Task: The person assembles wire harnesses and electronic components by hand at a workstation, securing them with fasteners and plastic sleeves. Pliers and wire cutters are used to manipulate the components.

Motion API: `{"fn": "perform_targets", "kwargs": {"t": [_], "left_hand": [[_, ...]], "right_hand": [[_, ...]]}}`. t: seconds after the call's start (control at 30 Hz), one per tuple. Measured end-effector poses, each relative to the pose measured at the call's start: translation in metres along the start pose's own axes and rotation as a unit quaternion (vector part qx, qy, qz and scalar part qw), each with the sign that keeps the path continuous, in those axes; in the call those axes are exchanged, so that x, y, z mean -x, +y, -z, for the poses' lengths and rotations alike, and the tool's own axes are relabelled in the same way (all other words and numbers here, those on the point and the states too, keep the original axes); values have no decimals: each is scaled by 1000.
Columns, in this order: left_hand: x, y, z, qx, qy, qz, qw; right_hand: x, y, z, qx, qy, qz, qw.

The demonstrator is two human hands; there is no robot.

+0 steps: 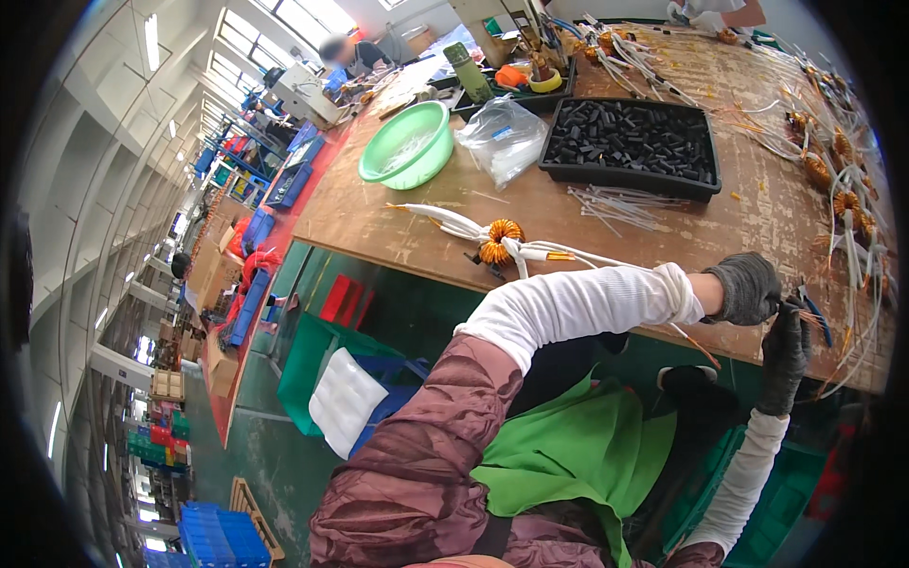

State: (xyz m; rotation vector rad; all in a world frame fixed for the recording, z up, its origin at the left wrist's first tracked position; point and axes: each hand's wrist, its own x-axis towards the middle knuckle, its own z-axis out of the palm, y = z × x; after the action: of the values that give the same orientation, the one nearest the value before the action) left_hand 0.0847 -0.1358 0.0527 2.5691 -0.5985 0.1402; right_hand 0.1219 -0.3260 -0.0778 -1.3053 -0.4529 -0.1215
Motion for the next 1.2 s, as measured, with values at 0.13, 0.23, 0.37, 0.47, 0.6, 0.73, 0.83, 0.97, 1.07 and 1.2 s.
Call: {"fn": "perform_targets", "kwargs": {"t": [0.13, 0.23, 0.37, 0.47, 0.6, 0.73, 0.83, 0.97, 1.07, 1.2], "left_hand": [[16, -15, 11, 42, -3, 15, 999], [44, -25, 23, 49, -13, 51, 997], [85, -36, 30, 50, -30, 87, 994], [107, -37, 29, 31, -33, 83, 995], [168, -67, 44, -45, 130, 51, 989], [189, -67, 74, 20, 106, 135, 985], [190, -83, 58, 21, 117, 75, 990], [186, -73, 48, -22, 129, 67, 989], [183, -55, 53, -68, 179, 72, 979], [190, -39, 39, -28, 168, -7, 985]], "right_hand": [[2, -7, -12, -78, 14, -117, 990], [8, -44, -59, -193, 48, -222, 954], [19, -73, -85, -161, 25, -244, 956], [27, -78, -90, -139, 21, -297, 944], [19, -86, -143, -86, -46, -332, 938], [19, -66, -166, -212, -103, -348, 907], [26, -60, -167, -241, -107, -369, 891], [30, -57, -185, -200, -114, -378, 897], [23, -50, -197, -174, -120, -398, 893], [2, -37, -178, -135, -109, -480, 860]]}}
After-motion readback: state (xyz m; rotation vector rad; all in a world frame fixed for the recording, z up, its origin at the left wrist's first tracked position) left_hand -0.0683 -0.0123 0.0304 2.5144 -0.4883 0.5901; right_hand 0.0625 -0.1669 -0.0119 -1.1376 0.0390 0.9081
